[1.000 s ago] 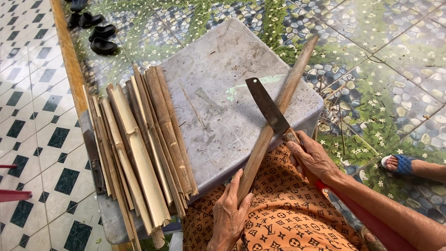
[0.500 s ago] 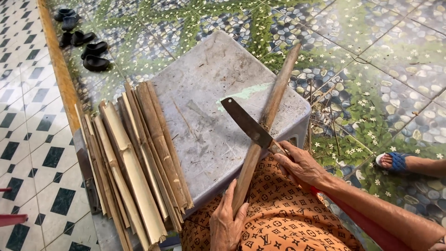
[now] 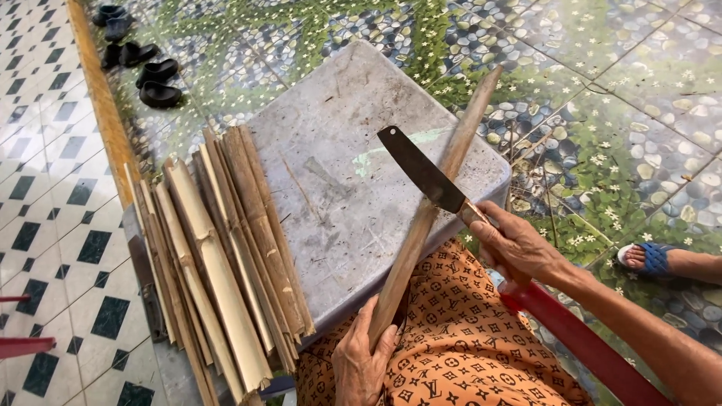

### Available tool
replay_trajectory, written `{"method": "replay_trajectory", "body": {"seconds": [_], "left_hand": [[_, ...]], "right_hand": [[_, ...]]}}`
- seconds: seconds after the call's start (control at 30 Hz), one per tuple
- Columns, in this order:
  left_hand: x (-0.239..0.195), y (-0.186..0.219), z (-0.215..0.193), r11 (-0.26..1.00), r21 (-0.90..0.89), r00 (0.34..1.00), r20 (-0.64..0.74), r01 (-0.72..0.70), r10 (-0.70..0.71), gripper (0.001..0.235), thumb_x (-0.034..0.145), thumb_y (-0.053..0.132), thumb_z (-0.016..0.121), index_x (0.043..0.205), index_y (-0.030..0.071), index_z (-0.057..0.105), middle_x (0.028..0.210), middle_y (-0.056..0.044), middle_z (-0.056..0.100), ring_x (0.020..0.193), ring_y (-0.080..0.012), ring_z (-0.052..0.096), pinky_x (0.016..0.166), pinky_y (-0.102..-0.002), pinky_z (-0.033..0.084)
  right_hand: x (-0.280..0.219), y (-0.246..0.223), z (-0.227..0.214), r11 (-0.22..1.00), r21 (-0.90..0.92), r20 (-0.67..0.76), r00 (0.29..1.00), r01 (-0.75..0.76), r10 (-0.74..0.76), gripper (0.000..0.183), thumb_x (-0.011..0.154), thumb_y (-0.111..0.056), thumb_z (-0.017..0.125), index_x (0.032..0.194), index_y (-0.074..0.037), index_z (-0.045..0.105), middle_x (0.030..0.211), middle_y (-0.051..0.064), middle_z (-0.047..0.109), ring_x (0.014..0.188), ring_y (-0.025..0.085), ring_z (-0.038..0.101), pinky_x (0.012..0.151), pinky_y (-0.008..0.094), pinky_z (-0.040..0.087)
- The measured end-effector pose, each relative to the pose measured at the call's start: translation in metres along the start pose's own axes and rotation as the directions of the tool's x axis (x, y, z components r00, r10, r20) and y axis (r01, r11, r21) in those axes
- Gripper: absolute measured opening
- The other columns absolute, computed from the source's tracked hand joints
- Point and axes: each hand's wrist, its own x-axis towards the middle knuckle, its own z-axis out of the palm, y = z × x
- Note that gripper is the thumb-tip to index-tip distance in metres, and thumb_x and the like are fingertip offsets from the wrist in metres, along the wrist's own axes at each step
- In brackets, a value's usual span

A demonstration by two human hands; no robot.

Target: The person uses a large knife to split long bamboo poles into thinner strips. They hold each pole with one hand and strike it repeatedly with the knife to separate the material, then place the finished strips onto a growing pile on a nearby table.

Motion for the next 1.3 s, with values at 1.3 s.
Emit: {"method": "replay_trajectory", "body": {"seconds": [1.3], "left_hand": [[-0.001, -0.029, 0.006, 0.993, -0.047, 0.981, -0.166, -0.111, 0.102, 0.052, 0.097, 0.033, 0.070, 0.142, 0.008, 0.058, 0.112, -0.012, 0.077, 0.089, -0.0218, 0.081, 0.076, -0.033, 0.070]], "right_hand": [[0.003, 0.002, -0.021, 0.982, -0.028, -0.110, 0.977, -0.186, 0.182, 0.044, 0.116, -0.041, 0.038, 0.109, -0.004, 0.062, 0.064, 0.009, 0.055, 0.041, 0.021, 0.048, 0.029, 0.033, 0.039]]}}
